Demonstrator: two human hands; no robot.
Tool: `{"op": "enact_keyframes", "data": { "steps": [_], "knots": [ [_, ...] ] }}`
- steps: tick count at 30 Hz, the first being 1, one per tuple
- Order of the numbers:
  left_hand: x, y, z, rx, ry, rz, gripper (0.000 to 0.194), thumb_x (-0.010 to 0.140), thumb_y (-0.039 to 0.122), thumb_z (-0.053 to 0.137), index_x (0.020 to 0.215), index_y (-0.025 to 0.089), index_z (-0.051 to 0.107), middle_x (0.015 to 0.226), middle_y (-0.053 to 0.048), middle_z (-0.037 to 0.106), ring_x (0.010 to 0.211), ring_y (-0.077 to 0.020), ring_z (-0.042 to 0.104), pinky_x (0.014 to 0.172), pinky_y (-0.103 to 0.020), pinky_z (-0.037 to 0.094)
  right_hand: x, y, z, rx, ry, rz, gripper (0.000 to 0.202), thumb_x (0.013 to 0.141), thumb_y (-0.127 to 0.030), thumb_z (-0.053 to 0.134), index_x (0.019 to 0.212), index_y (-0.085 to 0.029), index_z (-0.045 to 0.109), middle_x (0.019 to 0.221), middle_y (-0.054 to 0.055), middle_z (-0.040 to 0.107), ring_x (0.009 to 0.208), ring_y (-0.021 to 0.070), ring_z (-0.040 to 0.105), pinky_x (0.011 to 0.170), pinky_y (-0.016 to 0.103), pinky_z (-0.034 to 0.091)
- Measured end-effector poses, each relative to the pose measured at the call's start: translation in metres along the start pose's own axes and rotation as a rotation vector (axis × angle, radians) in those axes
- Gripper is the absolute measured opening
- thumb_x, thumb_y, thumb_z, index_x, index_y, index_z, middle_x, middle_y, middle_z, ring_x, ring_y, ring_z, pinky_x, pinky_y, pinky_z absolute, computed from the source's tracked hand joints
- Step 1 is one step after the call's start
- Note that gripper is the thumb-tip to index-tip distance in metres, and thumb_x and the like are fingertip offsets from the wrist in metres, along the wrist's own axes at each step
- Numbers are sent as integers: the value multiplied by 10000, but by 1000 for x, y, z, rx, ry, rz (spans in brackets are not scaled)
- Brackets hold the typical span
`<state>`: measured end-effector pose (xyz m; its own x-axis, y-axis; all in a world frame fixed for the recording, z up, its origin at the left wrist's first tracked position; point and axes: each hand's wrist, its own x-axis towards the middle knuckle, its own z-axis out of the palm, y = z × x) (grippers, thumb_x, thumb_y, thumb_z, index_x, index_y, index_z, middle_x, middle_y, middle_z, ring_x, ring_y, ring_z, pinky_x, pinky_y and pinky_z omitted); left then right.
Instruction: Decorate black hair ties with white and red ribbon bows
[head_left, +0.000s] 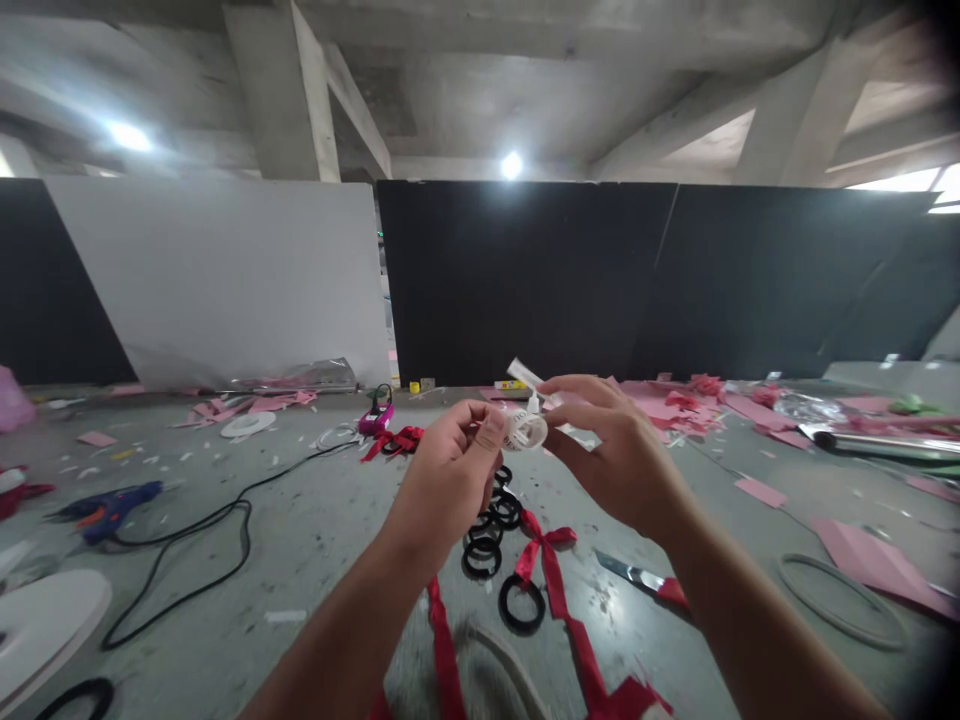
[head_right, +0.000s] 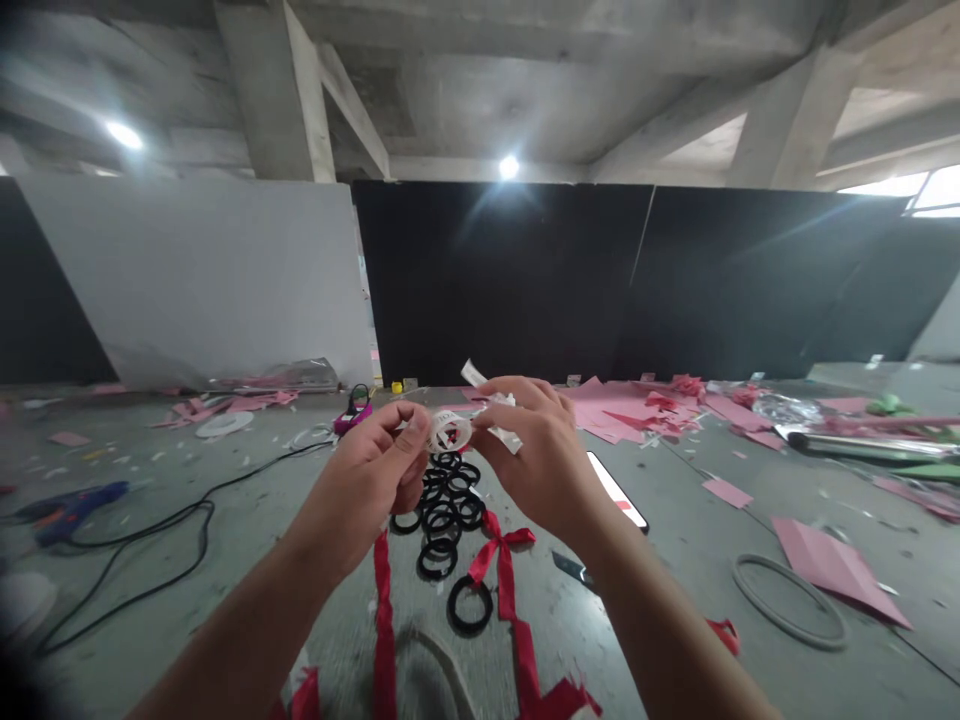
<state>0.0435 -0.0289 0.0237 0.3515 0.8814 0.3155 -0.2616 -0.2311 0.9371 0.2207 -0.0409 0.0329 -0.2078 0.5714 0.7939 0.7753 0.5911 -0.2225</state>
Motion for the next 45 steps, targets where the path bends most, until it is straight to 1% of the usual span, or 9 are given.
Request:
{"op": "enact_keyframes", "data": {
  "steps": [5,11,18,20,24,27,29,36,45],
  "knots": [
    [1,-4,-5,55,-129,-72,372,879,557,541,865,186,519,511,100,297,386,-39,207,368,-184,166,0,-2,3,174,80,134,124,911,-284,594,882,-204,684,821,21,709,742,156,633,687,303,467],
    [-4,-3,-8,213,-396,-244,440,872,589,522,724,175,510,498,83,317,390,-43,259,392,-198,187,-2,-7,2,323,256,217,99,893,-200,572,909,-175,666,745,17,668,646,125,602,575,258,459],
    [-3,-5,-9,283,-402,-317,400,883,547,536,783,162,569,532,72,370,421,-41,272,384,-170,212,5,8,-4,541,527,368,79,829,-213,620,899,-183,643,892,76,704,789,197,671,724,378,549],
    [-1,-6,-11,185,-367,-303,383,885,525,549,742,172,511,526,77,359,417,-36,248,376,-158,200,5,16,-9,480,457,380,264,751,-114,615,999,-199,645,1038,85,697,984,238,658,887,450,515],
    [1,-4,-11,68,-275,-282,349,896,481,560,743,181,467,506,83,344,411,-29,222,372,-134,171,3,20,-20,652,9,261,644,650,-55,565,1260,-260,558,1361,47,560,1328,254,445,1126,474,323],
    [0,1,-10,28,-240,-261,329,900,455,568,750,181,463,515,80,358,416,-25,219,378,-125,176,0,9,-22,803,-275,175,573,772,-149,576,1329,-257,506,1338,57,586,1281,242,502,1068,443,408],
    [-1,4,-10,19,-236,-229,317,904,442,567,755,182,464,508,81,357,411,-26,214,377,-129,179,-1,0,-17,679,-344,164,494,823,-193,606,1308,-246,531,1235,62,650,1173,232,585,971,409,484],
    [-3,6,-10,36,-280,-138,293,917,435,548,777,183,500,474,87,324,397,-38,212,359,-144,188,-2,-14,10,348,-100,52,148,850,-113,590,877,-205,703,851,6,699,786,142,631,728,296,490],
    [-5,7,-12,157,-341,-91,263,885,439,600,867,177,587,588,18,613,356,-43,416,344,-156,281,-5,-14,8,325,229,225,53,824,-174,645,868,-183,673,875,33,724,861,176,673,794,331,512]
  ]
}}
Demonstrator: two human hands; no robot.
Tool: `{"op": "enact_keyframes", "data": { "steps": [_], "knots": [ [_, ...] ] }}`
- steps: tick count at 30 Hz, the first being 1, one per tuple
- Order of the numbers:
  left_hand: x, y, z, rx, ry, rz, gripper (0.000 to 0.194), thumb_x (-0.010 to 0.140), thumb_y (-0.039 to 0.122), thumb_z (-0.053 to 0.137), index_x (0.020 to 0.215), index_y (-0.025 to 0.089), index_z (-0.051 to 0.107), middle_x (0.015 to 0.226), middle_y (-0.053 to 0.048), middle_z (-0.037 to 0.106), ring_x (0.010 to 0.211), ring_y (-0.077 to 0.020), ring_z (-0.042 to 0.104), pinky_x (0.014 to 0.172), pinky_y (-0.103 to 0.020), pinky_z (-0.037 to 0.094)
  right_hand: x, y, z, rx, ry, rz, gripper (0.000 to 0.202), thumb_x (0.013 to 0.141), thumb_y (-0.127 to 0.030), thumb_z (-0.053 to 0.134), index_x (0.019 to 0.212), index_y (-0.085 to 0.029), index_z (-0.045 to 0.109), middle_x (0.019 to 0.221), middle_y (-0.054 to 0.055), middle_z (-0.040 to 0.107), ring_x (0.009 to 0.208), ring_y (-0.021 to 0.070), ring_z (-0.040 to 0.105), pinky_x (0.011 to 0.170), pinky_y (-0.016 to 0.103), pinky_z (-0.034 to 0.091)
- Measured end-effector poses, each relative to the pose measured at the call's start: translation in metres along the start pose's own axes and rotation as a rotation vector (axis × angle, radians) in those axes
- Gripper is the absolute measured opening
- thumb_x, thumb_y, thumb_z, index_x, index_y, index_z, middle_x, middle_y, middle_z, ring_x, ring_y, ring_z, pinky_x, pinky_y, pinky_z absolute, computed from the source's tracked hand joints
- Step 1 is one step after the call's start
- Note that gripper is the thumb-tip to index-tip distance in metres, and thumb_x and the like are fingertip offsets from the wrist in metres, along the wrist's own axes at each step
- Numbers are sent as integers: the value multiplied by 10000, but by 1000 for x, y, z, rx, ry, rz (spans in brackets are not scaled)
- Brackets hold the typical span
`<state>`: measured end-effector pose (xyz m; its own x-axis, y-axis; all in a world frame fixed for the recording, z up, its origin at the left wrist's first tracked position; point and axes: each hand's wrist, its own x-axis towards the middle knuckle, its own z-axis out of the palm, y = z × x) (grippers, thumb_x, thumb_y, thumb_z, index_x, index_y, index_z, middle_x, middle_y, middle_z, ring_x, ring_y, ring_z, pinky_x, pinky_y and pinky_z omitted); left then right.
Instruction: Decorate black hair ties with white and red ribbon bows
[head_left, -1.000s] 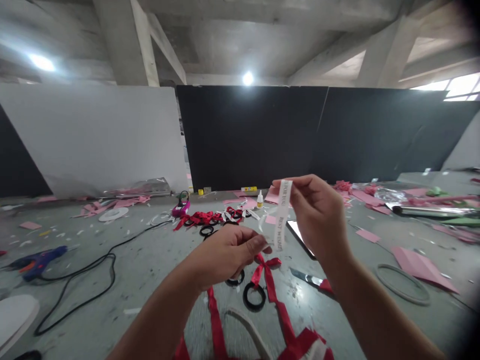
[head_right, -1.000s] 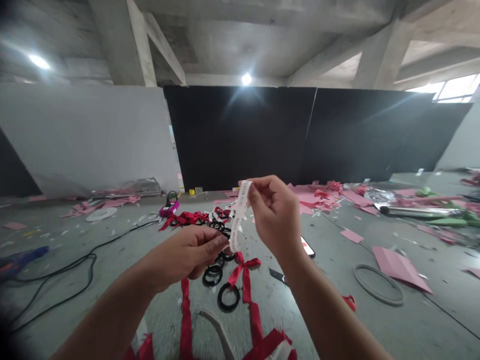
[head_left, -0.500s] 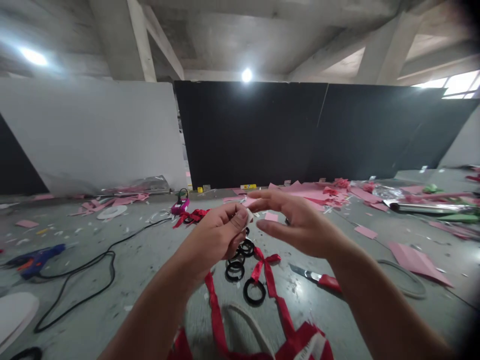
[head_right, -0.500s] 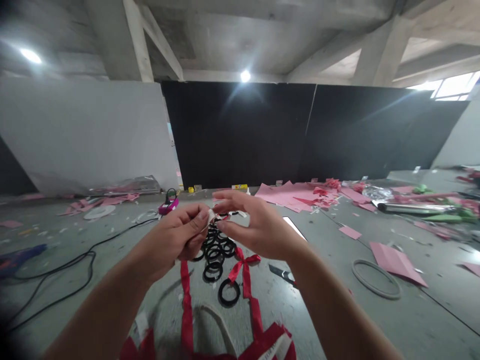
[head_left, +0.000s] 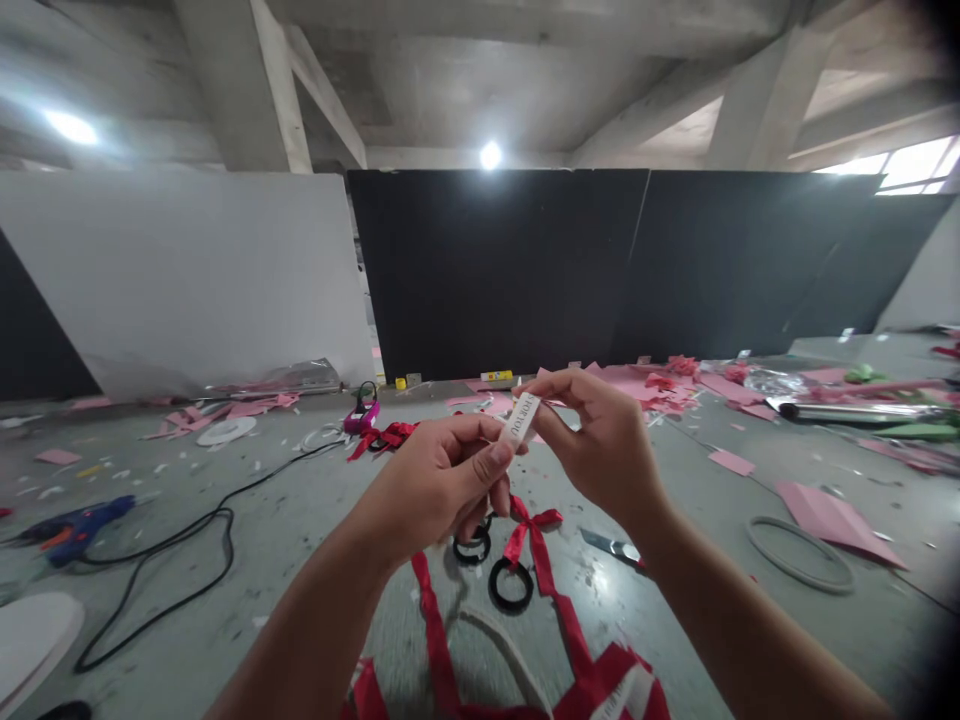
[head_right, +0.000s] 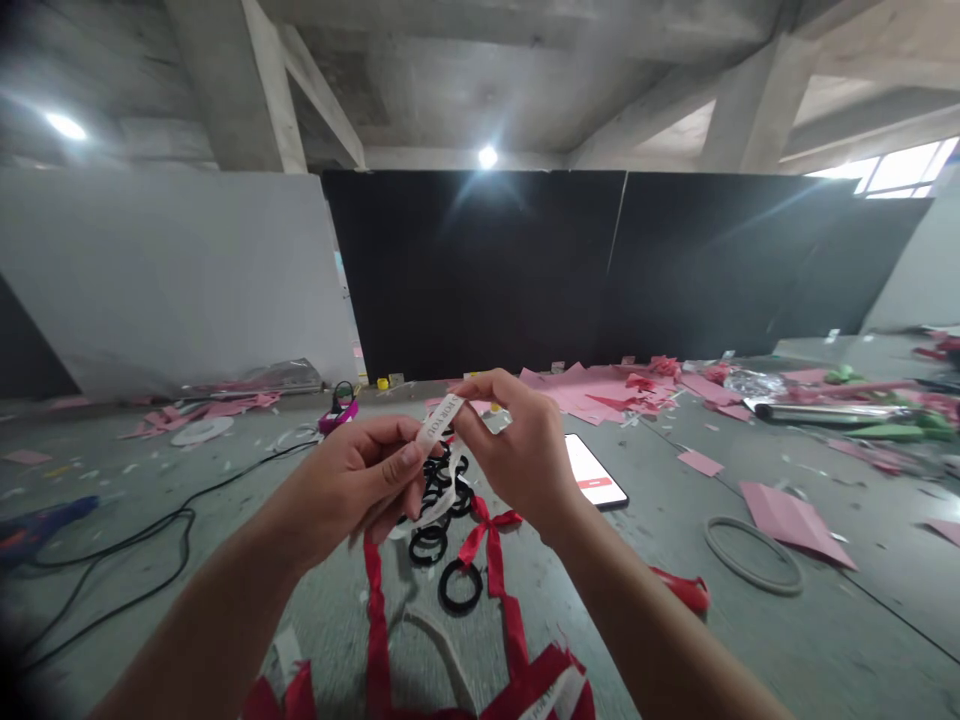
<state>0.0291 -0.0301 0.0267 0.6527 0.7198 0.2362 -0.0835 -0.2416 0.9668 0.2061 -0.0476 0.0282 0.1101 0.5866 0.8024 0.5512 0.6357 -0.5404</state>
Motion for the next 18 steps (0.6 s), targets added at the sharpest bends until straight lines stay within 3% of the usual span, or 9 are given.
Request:
{"op": "enact_keyframes", "data": {
  "steps": [5,11,18],
  "knots": [
    [1,-1,2,-9,78,83,238,879,389,625,845,154,642,632,1,611,509,-85,552,510,-207,447,-2,3,3,162,-5,69,96,800,-109,619,869,-173,643,779,17,701,711,137,663,660,274,524],
    [6,-6,6,-78,247,207,153,875,322,641,868,174,681,723,1,591,612,-83,534,578,-206,419,-9,-1,14,340,-87,143,90,839,-204,655,911,-170,696,819,36,724,741,147,676,670,276,538],
    [6,-2,11,-64,262,243,162,898,275,584,831,148,658,722,-8,582,591,-88,511,566,-218,413,-15,-9,22,238,-88,84,154,896,-204,587,851,-199,735,747,16,688,672,134,615,633,278,501]
  ]
}}
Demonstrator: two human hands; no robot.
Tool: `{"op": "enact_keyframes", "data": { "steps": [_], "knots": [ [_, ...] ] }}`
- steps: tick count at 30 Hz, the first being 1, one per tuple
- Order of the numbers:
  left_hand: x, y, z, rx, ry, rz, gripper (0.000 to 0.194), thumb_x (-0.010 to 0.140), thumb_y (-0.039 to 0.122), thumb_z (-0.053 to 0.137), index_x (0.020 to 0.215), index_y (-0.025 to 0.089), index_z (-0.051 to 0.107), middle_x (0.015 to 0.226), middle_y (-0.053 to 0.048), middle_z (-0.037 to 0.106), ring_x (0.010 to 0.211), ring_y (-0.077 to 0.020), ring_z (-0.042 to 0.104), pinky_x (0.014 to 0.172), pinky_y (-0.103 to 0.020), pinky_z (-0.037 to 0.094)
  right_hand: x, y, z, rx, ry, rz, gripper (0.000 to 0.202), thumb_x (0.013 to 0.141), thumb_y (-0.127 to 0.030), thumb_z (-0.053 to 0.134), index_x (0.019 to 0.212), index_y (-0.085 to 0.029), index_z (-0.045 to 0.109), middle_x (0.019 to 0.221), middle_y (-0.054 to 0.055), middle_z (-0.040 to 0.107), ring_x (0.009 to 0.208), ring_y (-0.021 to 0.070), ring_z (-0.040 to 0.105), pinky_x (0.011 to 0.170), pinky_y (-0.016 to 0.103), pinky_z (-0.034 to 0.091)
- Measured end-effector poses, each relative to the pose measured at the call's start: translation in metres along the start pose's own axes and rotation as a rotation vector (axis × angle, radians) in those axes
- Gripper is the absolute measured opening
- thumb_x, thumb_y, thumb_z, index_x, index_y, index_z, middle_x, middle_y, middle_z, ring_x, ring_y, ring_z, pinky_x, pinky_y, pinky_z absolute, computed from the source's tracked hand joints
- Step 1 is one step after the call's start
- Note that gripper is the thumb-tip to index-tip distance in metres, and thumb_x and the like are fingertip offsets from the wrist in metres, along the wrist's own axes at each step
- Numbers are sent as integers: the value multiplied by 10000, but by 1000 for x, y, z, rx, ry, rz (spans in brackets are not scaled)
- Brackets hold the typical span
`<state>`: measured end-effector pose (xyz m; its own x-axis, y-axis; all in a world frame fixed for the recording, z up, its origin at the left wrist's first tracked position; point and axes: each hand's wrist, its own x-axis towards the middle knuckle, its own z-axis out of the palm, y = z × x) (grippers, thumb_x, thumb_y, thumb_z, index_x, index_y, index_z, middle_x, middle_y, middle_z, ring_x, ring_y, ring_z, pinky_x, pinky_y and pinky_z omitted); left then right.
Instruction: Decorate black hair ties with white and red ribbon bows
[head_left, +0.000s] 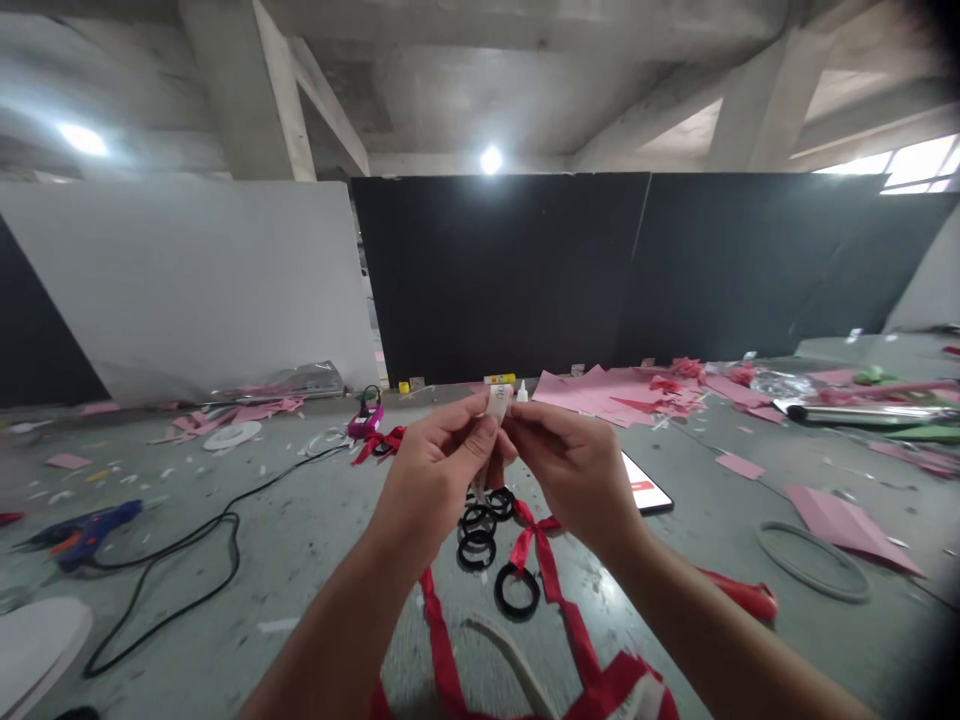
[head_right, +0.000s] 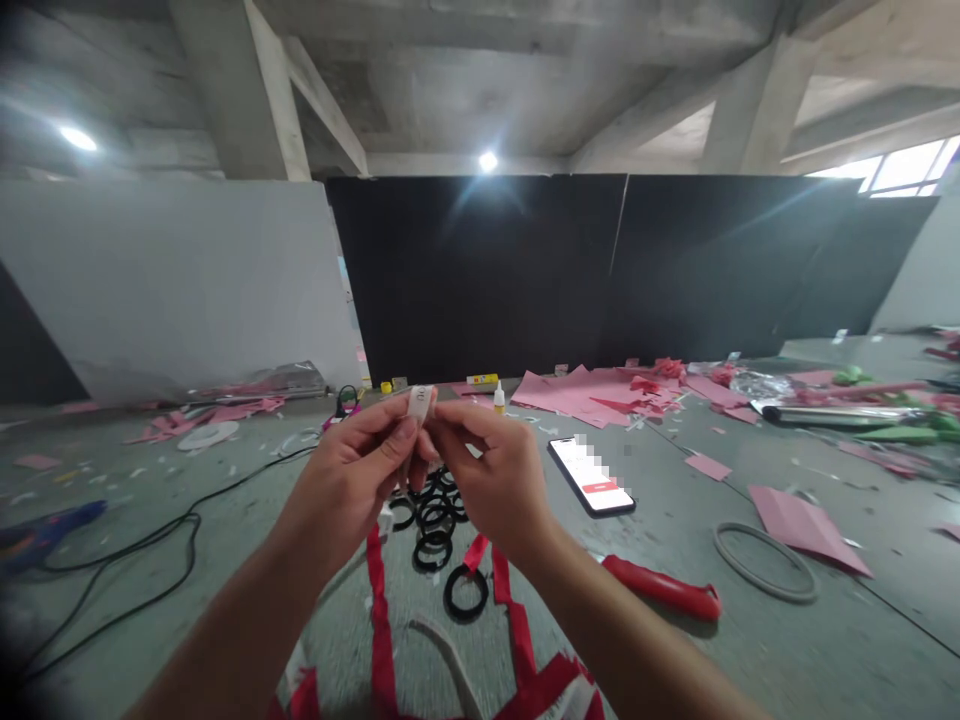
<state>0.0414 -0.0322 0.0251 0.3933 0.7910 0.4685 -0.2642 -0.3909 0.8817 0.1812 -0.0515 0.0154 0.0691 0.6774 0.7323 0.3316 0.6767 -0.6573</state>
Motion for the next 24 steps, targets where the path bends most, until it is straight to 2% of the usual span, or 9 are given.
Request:
{"op": "enact_keyframes", "data": {
  "steps": [5,7,9,12,17,22,24],
  "knots": [
    [-1,-2,3,132,51,7,257,924,308,543,1127,165,610,651,18,557,559,-97,487,526,-207,411,-1,2,1,5,-47,26,180,914,-213,551,873,-193,726,797,49,652,764,171,600,689,317,494],
    [-2,-5,3,142,51,23,291,928,332,535,1173,183,579,640,28,537,548,-98,469,502,-201,404,-2,2,2,49,-88,49,191,923,-211,532,930,-196,722,804,47,636,749,163,588,681,311,491],
    [-2,-8,3,159,60,29,290,926,346,533,1169,191,572,650,28,531,543,-97,456,482,-196,398,-2,0,4,99,-112,61,202,927,-223,524,964,-200,721,807,41,626,725,150,572,658,295,485],
    [-2,-10,1,232,84,40,285,924,330,529,1171,197,580,689,13,560,549,-95,461,480,-192,394,-2,-3,6,162,-93,89,186,910,-263,558,898,-194,730,773,32,626,696,140,557,624,278,474],
    [-1,-11,0,314,102,49,293,917,319,534,1168,182,600,705,-3,589,550,-97,488,492,-197,408,-2,2,9,425,-64,241,160,868,-316,630,874,-192,731,700,21,640,629,140,579,597,294,493],
    [-2,-13,4,183,147,47,232,896,344,580,1071,202,526,632,31,569,523,-92,492,456,-176,393,-3,4,12,555,-50,272,136,856,-309,649,847,-200,729,695,19,632,671,152,603,640,311,511],
    [-2,-12,5,103,188,25,278,866,357,629,1049,220,470,608,51,564,507,-90,497,447,-169,390,-4,4,13,552,-29,282,142,856,-321,648,866,-201,723,723,23,639,687,155,607,648,314,517]
  ]
}}
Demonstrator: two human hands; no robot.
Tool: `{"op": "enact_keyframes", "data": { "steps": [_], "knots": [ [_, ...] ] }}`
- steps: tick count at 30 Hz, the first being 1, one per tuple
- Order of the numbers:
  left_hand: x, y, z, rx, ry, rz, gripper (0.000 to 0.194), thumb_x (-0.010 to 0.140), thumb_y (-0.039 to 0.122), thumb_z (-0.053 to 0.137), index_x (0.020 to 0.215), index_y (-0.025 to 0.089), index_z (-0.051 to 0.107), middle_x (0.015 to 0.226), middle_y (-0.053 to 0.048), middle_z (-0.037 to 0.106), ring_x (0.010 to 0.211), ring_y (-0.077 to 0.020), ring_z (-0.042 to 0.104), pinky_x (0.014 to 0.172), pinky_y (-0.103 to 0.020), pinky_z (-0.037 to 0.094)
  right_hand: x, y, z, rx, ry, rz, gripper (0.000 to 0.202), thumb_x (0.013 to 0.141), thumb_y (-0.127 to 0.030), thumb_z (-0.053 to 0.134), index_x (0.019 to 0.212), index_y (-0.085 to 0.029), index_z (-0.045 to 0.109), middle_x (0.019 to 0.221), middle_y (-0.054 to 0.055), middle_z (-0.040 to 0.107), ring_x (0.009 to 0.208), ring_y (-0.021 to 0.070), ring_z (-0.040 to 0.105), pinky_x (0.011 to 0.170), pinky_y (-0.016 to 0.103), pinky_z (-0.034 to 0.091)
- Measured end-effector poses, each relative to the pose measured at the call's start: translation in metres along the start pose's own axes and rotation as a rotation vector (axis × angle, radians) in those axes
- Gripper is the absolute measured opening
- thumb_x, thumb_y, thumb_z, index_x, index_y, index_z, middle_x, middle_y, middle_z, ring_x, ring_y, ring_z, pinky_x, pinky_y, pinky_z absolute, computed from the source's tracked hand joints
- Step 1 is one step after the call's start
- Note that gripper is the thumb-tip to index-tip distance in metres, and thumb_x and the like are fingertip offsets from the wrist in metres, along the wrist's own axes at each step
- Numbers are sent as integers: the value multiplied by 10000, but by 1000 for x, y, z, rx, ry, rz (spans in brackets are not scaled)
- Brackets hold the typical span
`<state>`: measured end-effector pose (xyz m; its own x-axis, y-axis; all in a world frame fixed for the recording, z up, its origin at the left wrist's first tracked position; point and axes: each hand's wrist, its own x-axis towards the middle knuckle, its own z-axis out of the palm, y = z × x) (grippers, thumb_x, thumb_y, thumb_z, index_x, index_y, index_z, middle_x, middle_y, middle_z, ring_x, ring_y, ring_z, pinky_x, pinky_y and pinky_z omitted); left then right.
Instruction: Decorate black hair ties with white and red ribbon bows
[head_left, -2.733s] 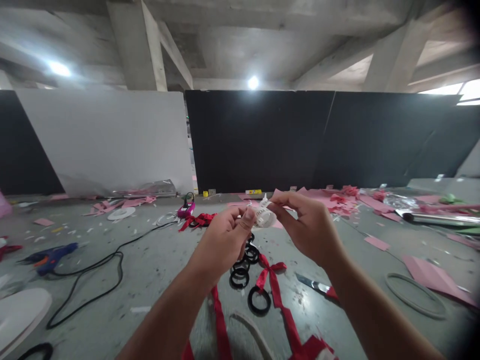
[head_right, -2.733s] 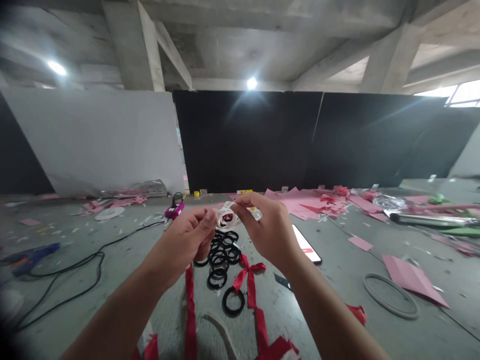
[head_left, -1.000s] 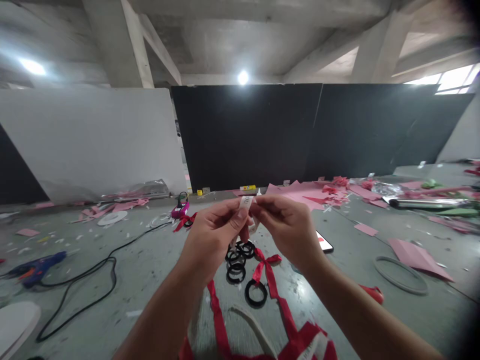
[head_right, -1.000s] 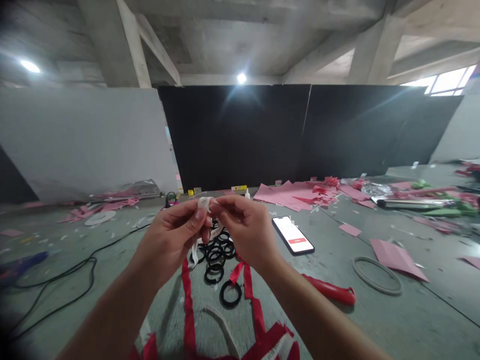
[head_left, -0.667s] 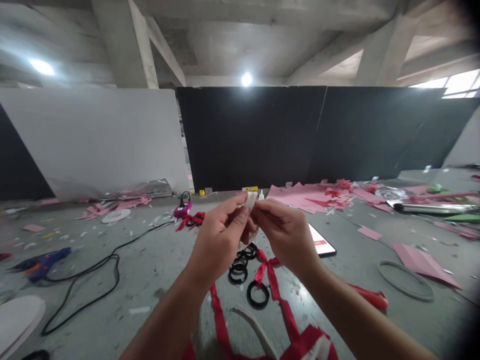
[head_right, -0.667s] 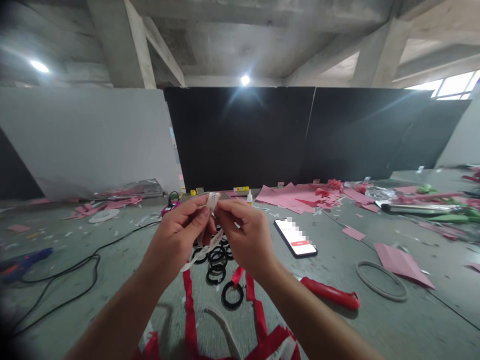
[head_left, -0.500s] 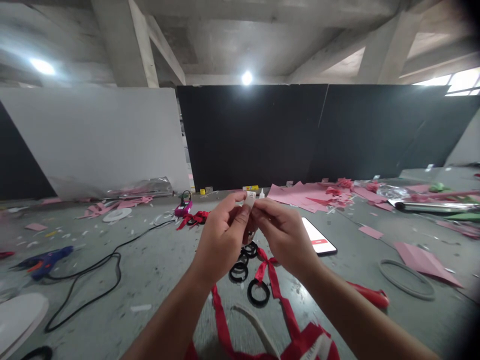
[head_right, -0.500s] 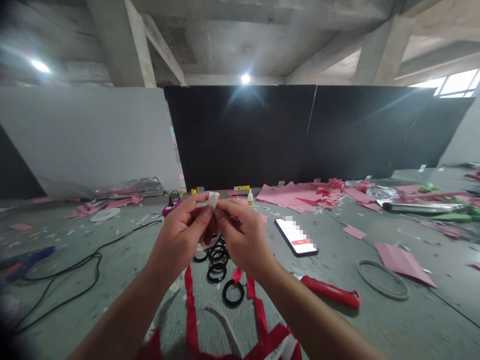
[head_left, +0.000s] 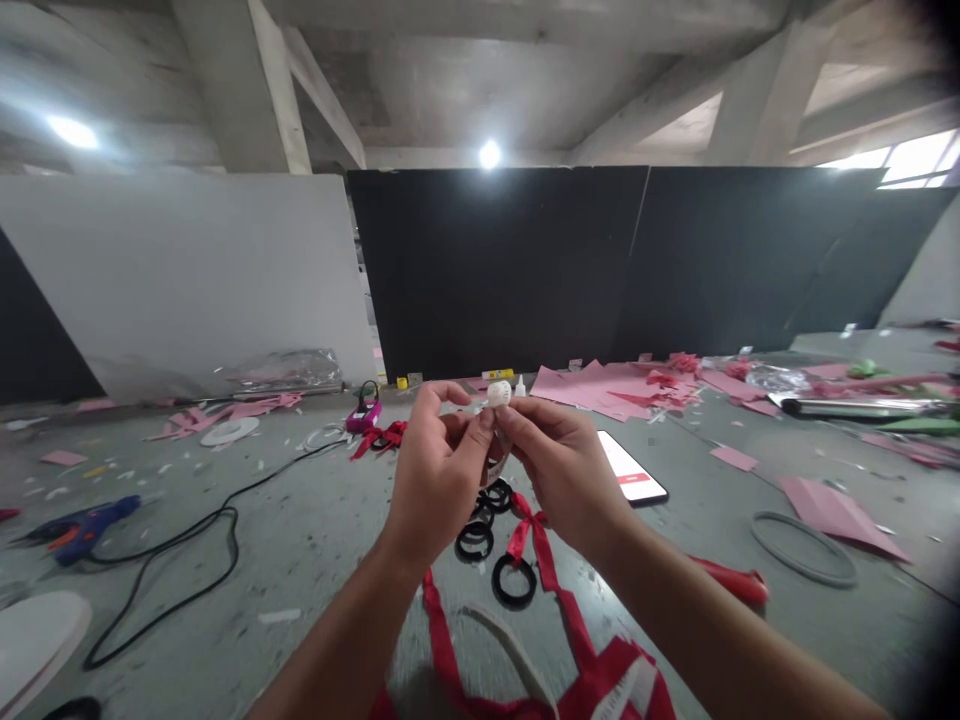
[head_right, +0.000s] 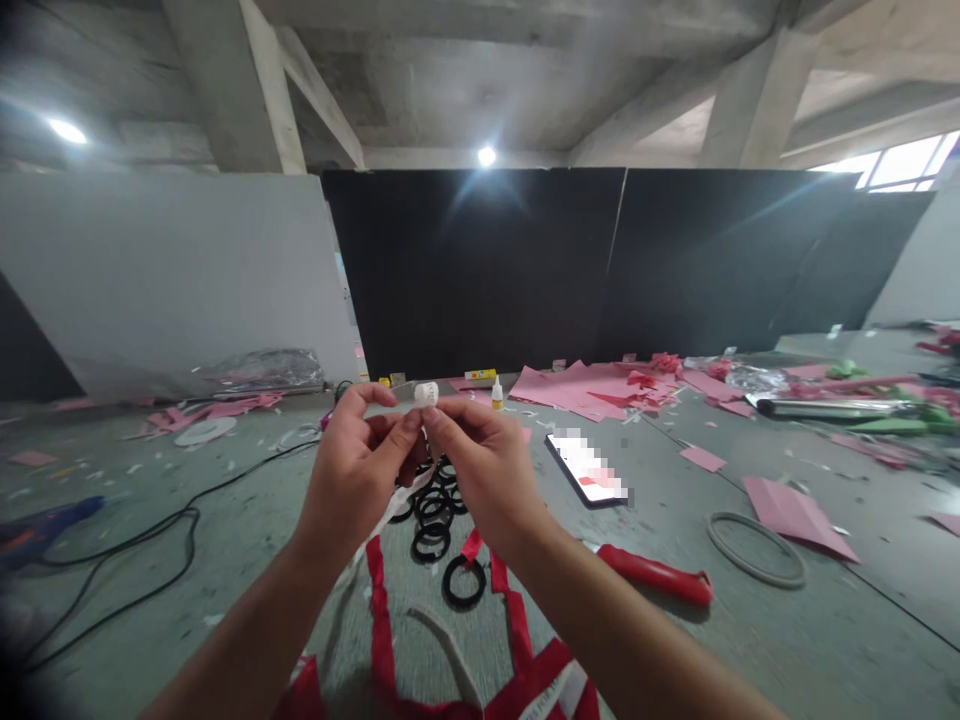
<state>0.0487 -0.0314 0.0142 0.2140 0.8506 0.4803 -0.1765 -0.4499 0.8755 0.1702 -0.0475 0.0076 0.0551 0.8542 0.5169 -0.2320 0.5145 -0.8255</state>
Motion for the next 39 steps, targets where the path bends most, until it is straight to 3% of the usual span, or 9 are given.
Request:
{"op": "enact_keyframes", "data": {
  "steps": [4,10,16,20,24,26,29,34,39],
  "knots": [
    [4,3,-1,-32,-75,-93,289,855,388,640,1018,172,537,571,50,543,445,-74,455,414,-174,363,-1,0,-1,-66,22,12,185,872,-369,618,860,-198,687,709,13,609,647,150,585,620,313,521],
    [9,-1,-10,-112,-234,-200,275,861,385,623,766,127,621,614,18,563,409,-43,436,387,-182,311,0,0,-2,-153,-51,0,223,918,-377,550,803,-210,642,672,-3,568,661,147,581,661,306,516],
    [11,-3,-13,-89,-134,-188,210,845,354,640,803,148,632,585,30,574,414,-51,446,391,-171,342,2,1,-2,9,-125,110,220,891,-339,603,1072,-215,617,765,-5,596,657,128,569,655,297,496],
    [14,0,-21,113,-19,-97,245,856,370,614,742,154,629,583,26,572,436,-68,467,426,-191,380,5,2,-6,-11,-142,270,452,815,-300,697,1233,-217,547,769,-11,609,630,118,538,596,268,447],
    [17,1,-31,342,66,8,268,866,395,586,731,166,622,593,16,597,452,-93,503,453,-212,400,6,2,-13,-129,-209,305,179,837,-341,675,917,-182,658,735,-8,587,662,112,522,630,265,416],
    [18,0,-34,453,111,60,262,865,387,582,725,169,623,592,11,611,470,-103,521,476,-214,402,6,0,-17,-222,-231,285,256,873,-391,629,747,-168,628,684,-13,554,633,103,485,623,265,392],
    [19,-2,-34,610,161,119,269,873,377,557,716,172,634,615,-1,643,518,-117,553,521,-217,400,7,-3,-21,-254,-210,261,320,899,-435,581,739,-158,601,715,15,587,680,122,515,676,288,405],
    [17,-5,-31,794,102,105,288,879,368,514,696,177,628,605,-3,644,531,-127,543,525,-228,361,8,-15,-23,-286,-217,257,308,909,-445,560,774,-168,560,689,-11,536,598,99,471,596,273,383],
    [15,-3,-30,951,-9,63,266,856,285,502,640,179,616,568,1,600,518,-122,498,513,-243,312,4,-41,-31,-527,-162,116,297,803,-309,718,1052,-204,595,659,-58,485,576,96,460,526,245,360]
  ]
}}
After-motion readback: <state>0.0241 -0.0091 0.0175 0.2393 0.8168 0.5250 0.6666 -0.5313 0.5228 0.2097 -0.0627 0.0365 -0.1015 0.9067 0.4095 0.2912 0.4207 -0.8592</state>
